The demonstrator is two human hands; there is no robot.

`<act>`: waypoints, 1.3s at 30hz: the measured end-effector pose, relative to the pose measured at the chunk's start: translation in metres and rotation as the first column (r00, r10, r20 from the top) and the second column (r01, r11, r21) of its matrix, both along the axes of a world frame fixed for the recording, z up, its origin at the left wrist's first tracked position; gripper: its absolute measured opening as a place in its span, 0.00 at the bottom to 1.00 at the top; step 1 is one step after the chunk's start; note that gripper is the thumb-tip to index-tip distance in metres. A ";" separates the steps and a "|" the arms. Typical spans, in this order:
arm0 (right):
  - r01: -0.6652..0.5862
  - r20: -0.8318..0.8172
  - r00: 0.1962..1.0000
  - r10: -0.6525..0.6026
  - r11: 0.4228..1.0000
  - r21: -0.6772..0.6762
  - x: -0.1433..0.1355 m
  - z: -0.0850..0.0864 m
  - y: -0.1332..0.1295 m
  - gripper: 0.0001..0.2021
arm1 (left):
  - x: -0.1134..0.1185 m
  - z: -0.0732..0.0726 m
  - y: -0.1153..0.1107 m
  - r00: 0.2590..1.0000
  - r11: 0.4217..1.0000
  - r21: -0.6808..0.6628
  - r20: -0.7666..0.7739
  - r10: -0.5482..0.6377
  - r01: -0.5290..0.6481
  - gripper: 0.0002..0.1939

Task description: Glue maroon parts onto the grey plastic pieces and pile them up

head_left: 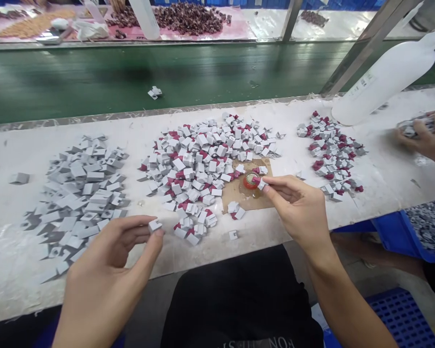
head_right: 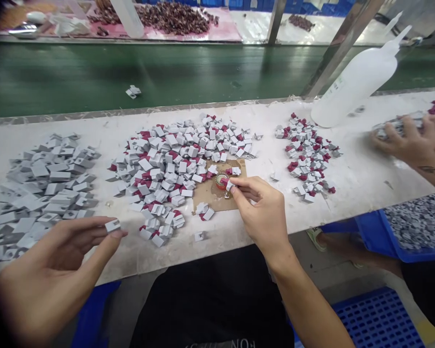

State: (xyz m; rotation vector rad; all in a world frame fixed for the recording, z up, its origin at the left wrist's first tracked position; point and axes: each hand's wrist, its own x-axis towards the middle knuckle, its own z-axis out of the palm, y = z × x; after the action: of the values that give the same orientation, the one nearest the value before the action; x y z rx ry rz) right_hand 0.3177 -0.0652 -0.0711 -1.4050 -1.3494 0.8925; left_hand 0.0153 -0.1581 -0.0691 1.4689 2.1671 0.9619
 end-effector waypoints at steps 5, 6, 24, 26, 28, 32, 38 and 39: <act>0.001 0.021 1.000 -0.002 0.999 0.045 0.000 0.001 0.001 0.07 | 0.048 0.024 0.020 0.936 0.993 0.078 0.334 -0.113 0.092 0.11; 0.008 0.004 1.000 -0.008 0.998 0.055 0.000 0.002 0.001 0.07 | 0.057 0.027 0.026 0.910 0.989 0.081 0.388 -0.146 0.125 0.11; -0.177 -0.488 0.857 0.167 0.984 0.027 0.009 0.005 -0.010 0.09 | 0.119 0.018 0.089 0.442 0.881 0.215 0.800 -0.406 0.420 0.07; -0.197 -0.440 0.877 0.194 0.980 0.040 0.011 0.006 -0.009 0.10 | 0.118 0.019 0.090 0.449 0.872 0.220 0.787 -0.424 0.437 0.07; -0.225 -0.397 0.890 0.224 0.973 0.045 0.013 0.009 -0.009 0.09 | 0.118 0.020 0.090 0.474 0.859 0.221 0.757 -0.450 0.462 0.06; -0.252 -0.396 0.884 0.247 0.967 0.040 0.014 0.019 -0.010 0.09 | 0.115 0.029 0.089 0.541 0.825 0.224 0.661 -0.520 0.519 0.04; -0.306 -0.325 0.900 0.292 0.952 0.009 0.030 0.025 0.005 0.10 | 0.105 0.057 0.121 0.566 0.682 0.106 0.474 -0.675 0.724 0.09; -0.248 -0.214 0.947 0.241 0.969 -0.002 0.038 0.025 0.014 0.12 | 0.103 0.064 0.136 0.604 0.675 0.048 0.403 -0.687 0.736 0.08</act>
State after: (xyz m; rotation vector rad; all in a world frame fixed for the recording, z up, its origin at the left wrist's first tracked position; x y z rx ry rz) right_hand 0.3555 -0.0516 -0.0465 -1.1415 -1.3686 1.1951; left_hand 0.1185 -0.0224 -0.0051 1.6868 1.1324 0.7079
